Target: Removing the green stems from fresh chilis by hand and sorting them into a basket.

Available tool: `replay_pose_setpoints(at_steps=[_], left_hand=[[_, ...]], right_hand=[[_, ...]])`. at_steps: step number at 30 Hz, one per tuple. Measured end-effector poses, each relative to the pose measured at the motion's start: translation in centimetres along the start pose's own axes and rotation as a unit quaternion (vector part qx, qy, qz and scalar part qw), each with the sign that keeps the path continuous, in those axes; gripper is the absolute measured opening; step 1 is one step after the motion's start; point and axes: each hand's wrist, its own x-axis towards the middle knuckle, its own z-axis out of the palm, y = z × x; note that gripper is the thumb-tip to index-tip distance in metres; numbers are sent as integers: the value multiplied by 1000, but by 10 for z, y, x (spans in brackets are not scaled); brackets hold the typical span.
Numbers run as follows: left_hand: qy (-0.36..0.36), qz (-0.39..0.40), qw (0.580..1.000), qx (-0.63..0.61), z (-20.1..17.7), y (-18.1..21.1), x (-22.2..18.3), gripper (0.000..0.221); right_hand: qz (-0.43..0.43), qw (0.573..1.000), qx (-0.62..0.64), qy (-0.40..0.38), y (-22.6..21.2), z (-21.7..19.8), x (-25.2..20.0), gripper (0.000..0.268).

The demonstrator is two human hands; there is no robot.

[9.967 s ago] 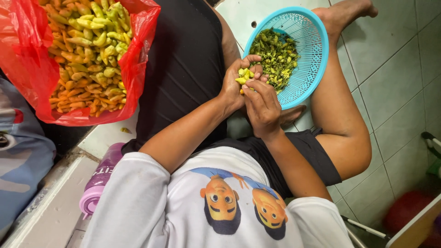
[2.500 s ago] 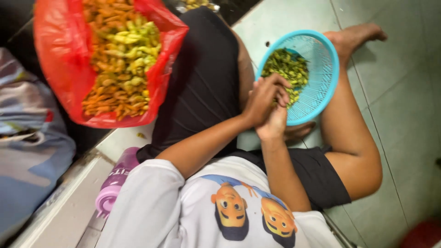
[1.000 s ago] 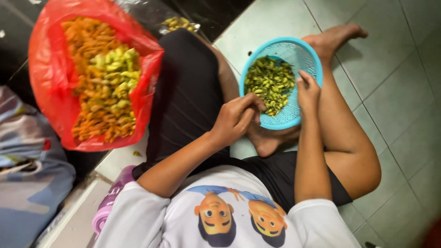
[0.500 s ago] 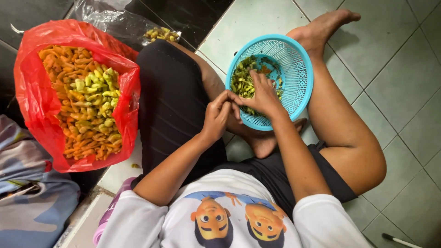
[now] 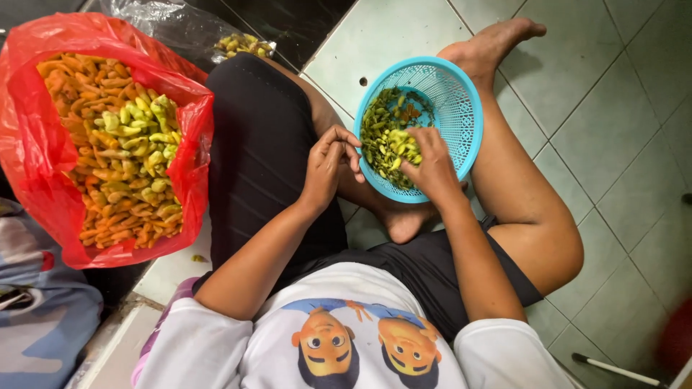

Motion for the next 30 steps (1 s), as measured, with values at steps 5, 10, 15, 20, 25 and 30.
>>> replay_pose_setpoints(at_steps=[5, 10, 15, 20, 25, 30], left_hand=[[-18, 35, 999, -5, -4, -7, -1, 26], [-16, 37, 999, -22, -3, -5, -1, 25], [-19, 28, 999, -22, -3, -3, -2, 25], [-13, 26, 999, -17, -3, -3, -1, 26], [-10, 18, 999, -24, -4, -5, 1, 26], [-15, -2, 1000, -23, -3, -12, 3, 26]], right_hand=[[-14, 986, 8, 164, 5, -25, -7, 58], [-26, 978, -45, 204, 9, -16, -3, 41], [1, 989, 7, 147, 2, 12, 26, 30], [27, 993, 52, 100, 42, 61, 74, 20], [28, 992, 68, 107, 39, 64, 69, 14], [82, 973, 171, 130, 31, 31, 22, 12]])
